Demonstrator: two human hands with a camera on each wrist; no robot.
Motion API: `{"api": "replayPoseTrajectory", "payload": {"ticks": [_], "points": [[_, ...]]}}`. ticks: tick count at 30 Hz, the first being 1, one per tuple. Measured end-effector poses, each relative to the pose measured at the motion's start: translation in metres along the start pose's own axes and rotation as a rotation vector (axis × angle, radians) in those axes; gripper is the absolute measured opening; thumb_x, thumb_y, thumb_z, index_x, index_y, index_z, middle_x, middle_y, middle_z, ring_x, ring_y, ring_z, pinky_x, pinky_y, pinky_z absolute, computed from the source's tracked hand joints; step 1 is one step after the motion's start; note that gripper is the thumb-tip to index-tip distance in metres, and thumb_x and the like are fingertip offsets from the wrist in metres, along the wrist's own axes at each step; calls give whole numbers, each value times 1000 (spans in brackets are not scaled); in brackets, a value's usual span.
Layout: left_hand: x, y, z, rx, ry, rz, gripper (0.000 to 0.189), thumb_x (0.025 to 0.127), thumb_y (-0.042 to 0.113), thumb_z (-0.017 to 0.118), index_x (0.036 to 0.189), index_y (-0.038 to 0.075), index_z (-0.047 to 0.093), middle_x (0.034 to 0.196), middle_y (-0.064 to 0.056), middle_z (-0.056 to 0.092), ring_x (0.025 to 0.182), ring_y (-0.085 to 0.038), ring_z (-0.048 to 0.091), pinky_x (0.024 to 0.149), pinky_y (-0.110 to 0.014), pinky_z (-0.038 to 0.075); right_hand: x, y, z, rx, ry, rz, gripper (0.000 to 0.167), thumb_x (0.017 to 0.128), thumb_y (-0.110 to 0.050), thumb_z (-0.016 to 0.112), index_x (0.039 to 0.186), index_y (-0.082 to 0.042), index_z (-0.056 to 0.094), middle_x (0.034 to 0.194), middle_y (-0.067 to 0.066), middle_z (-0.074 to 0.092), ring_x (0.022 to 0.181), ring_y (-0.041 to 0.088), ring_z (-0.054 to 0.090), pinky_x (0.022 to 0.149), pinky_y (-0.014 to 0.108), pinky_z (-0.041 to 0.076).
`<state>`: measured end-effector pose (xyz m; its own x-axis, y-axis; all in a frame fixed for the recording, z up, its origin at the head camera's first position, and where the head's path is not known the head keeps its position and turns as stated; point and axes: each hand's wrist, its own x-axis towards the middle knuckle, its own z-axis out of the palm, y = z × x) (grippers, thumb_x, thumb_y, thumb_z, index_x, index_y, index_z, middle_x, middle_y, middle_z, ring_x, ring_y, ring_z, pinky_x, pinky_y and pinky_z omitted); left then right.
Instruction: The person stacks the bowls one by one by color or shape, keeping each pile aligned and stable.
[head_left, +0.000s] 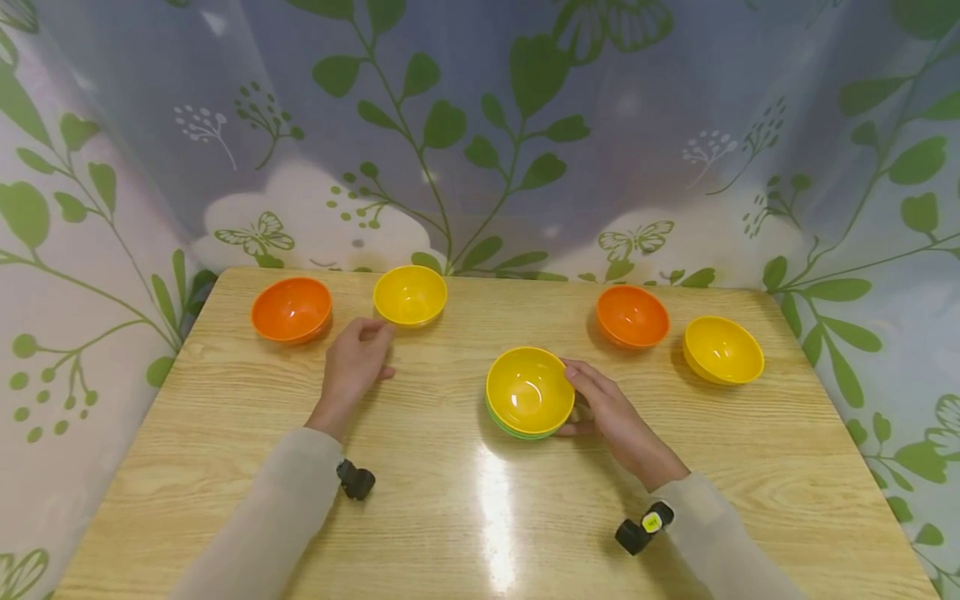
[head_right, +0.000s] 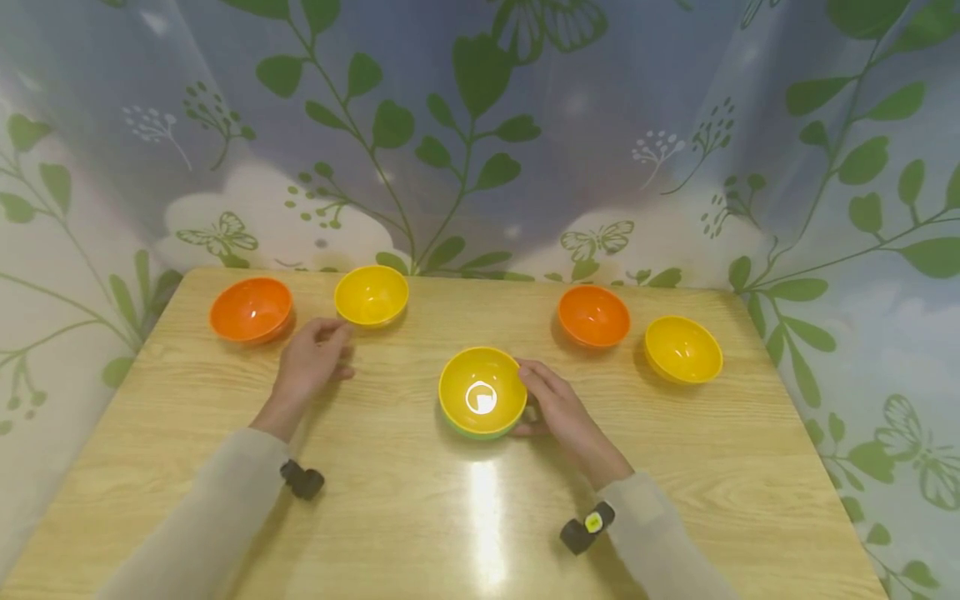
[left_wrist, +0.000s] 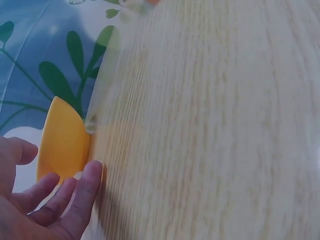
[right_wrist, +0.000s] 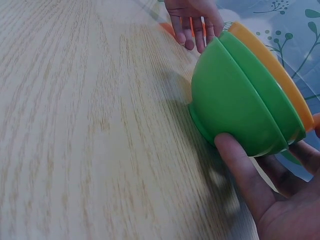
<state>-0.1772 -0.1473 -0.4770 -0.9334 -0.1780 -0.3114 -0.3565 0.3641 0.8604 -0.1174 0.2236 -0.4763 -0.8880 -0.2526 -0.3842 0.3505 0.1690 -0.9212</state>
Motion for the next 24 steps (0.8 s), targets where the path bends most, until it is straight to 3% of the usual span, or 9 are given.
{"api": "replayPoseTrajectory", "payload": {"ticks": [6,14,24], "points": [[3,2,0,-13,16,4,60,110,46,58,158,10,50,150,-18,61,88,-25,78,77,-31,68,-1,-1,0,-7,8,1,60,119,-43,38,167,-8,38,174,16,36,161,41,37,94,42,68],[7,3,1,-28,28,11,67,110,48,57,165,14,38,154,-19,56,84,-25,80,75,-31,68,0,-1,0,-10,16,6,59,119,-42,38,167,-7,38,174,15,37,162,40,36,92,41,68],[15,10,3,-132,27,-23,67,113,38,56,171,22,27,159,-18,50,116,-34,73,82,-33,69,1,0,0,-14,8,-1,60,119,-44,39,167,-8,39,174,15,37,162,40,36,92,42,68]]}}
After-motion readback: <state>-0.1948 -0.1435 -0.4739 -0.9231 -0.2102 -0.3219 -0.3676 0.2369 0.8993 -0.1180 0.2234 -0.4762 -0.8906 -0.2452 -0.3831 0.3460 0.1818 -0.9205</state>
